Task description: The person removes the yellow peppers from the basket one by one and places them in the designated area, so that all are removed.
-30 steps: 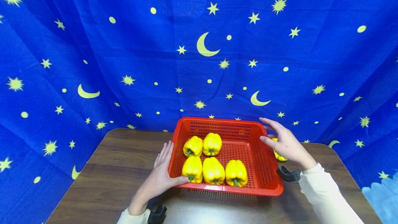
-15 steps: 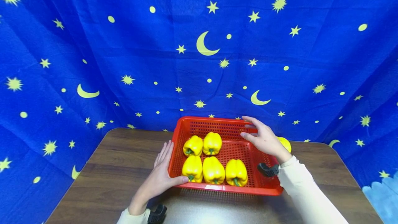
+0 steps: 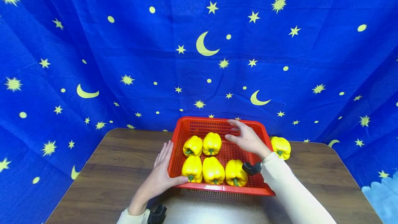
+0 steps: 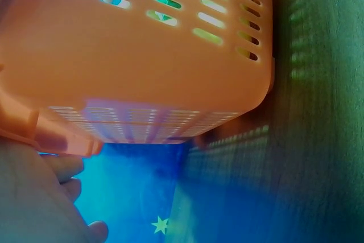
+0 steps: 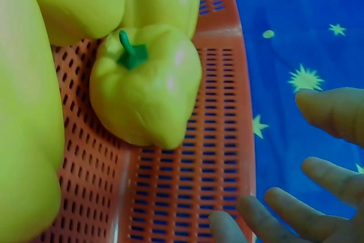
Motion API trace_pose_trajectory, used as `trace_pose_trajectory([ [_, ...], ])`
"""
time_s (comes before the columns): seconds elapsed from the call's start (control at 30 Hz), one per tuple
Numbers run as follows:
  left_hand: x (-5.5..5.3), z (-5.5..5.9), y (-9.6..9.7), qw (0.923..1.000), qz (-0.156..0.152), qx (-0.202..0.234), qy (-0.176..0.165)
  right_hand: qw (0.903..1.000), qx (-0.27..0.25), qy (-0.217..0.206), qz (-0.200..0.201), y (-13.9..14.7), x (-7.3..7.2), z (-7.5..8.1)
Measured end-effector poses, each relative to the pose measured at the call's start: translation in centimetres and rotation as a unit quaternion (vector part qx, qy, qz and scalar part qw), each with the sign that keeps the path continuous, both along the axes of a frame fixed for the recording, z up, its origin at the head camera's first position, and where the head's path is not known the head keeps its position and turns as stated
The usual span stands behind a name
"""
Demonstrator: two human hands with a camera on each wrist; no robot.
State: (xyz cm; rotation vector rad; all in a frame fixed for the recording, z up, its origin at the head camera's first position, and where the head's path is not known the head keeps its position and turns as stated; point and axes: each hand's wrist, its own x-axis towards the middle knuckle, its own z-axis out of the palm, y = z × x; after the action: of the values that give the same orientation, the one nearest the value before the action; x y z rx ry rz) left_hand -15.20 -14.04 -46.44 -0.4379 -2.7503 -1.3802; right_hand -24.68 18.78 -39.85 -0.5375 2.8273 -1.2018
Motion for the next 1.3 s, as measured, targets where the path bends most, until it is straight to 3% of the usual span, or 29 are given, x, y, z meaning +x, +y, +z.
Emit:
trace_pose_trajectory([
  [0.37,0.0,0.0,0.0,0.9999,0.002,0.005,-0.015,0.9984,0.008,-0.055,0.015,-2.2,-1.0,-1.0],
  [0.77,-0.1,-0.1,0.0,1.0000,-0.001,0.002,-0.003,0.9933,0.032,-0.106,0.034,-3.7,-1.9,-2.1],
  [1.13,-0.1,-0.2,-0.1,1.0000,-0.004,0.003,0.008,0.9876,0.106,-0.097,0.063,-4.6,-2.2,-2.5],
  [1.3,0.0,-0.1,0.0,1.0000,-0.002,0.005,0.004,0.9848,0.135,-0.095,0.054,-5.1,-2.1,-2.5],
])
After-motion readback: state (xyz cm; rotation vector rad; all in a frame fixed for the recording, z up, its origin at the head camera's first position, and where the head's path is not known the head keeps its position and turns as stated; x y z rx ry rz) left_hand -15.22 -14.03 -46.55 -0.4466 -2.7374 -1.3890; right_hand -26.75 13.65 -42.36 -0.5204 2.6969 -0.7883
